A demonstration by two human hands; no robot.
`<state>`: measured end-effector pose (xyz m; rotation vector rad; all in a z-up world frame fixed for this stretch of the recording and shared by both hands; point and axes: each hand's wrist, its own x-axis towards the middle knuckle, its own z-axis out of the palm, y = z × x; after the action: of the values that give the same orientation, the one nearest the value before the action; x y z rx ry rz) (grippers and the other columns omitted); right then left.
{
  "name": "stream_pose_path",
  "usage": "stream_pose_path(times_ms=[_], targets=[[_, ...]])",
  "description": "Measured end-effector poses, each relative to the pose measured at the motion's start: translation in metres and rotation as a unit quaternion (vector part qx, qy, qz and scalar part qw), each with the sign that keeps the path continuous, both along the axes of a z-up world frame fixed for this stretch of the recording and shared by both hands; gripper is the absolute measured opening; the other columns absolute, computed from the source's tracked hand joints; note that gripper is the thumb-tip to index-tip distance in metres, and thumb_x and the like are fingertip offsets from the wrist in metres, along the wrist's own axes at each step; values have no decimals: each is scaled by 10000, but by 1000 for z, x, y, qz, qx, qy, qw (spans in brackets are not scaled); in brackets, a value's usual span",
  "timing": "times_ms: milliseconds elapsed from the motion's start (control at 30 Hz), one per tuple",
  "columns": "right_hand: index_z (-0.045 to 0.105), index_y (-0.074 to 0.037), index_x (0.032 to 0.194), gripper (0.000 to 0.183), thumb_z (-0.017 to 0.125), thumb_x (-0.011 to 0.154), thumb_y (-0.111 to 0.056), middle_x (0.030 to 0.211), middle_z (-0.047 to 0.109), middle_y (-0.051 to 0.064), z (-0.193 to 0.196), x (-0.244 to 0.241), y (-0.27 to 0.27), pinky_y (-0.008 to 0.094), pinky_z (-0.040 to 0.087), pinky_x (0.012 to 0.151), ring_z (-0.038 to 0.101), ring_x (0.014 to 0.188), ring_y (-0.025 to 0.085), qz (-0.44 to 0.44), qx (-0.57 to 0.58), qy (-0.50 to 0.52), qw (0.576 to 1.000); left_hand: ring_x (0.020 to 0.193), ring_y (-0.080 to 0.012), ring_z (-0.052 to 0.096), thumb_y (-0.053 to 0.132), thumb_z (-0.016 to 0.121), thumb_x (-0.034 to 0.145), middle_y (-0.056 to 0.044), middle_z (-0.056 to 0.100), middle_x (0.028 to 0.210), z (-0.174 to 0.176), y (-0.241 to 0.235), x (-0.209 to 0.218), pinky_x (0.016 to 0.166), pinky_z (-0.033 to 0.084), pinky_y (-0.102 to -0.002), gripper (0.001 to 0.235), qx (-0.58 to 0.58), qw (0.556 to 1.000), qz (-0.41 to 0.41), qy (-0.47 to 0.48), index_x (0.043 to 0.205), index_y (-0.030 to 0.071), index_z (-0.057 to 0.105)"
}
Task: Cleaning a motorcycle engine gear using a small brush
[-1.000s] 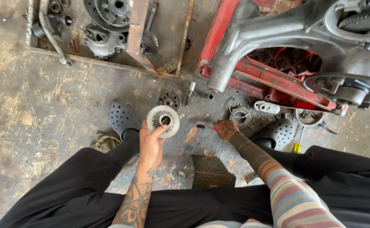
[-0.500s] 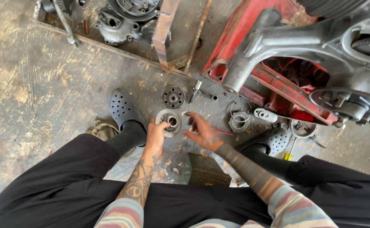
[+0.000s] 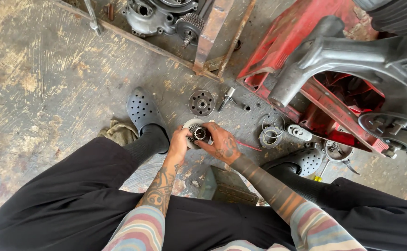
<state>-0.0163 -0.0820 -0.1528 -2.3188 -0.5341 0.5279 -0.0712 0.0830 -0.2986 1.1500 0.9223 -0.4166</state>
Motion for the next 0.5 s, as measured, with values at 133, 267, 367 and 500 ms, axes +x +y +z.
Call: stream_pose_path(times_ms=[133,267,367,500], targets=[[615,-92,1240,494,780,854,-353,1006,713,161,-20,3,-1,528,604,759,730,908,378,16,-5,-12,1000,724,-324,651,197,622,719,-204,607,855,42,1,12,592,589,-480,390,-10,1000,17,8,1047,-13,648],[632,-124,1205,479,789,837,-388,976,722,109,-35,13,-5,500,607,768,737,914,335,-16,-29,-26,999,883,-361,679,233,638,788,-273,666,958,70,0,19,686,607,-481,423,36,999,-2,20,1109,-43,657],[641,-111,1174,471,813,814,-362,956,719,113,-56,28,-12,481,609,760,739,900,333,-32,-54,-68,996,1020,-388,693,271,660,824,-303,682,1047,74,-2,18,778,620,-474,501,62,998,-13,23,1188,-73,633],[646,-140,1142,470,818,804,-417,959,706,88,-80,51,-20,435,609,776,734,918,299,-47,-95,-137,985,758,-282,689,340,673,860,-185,681,823,66,-10,9,670,568,-441,467,107,993,-39,14,1135,-38,671]])
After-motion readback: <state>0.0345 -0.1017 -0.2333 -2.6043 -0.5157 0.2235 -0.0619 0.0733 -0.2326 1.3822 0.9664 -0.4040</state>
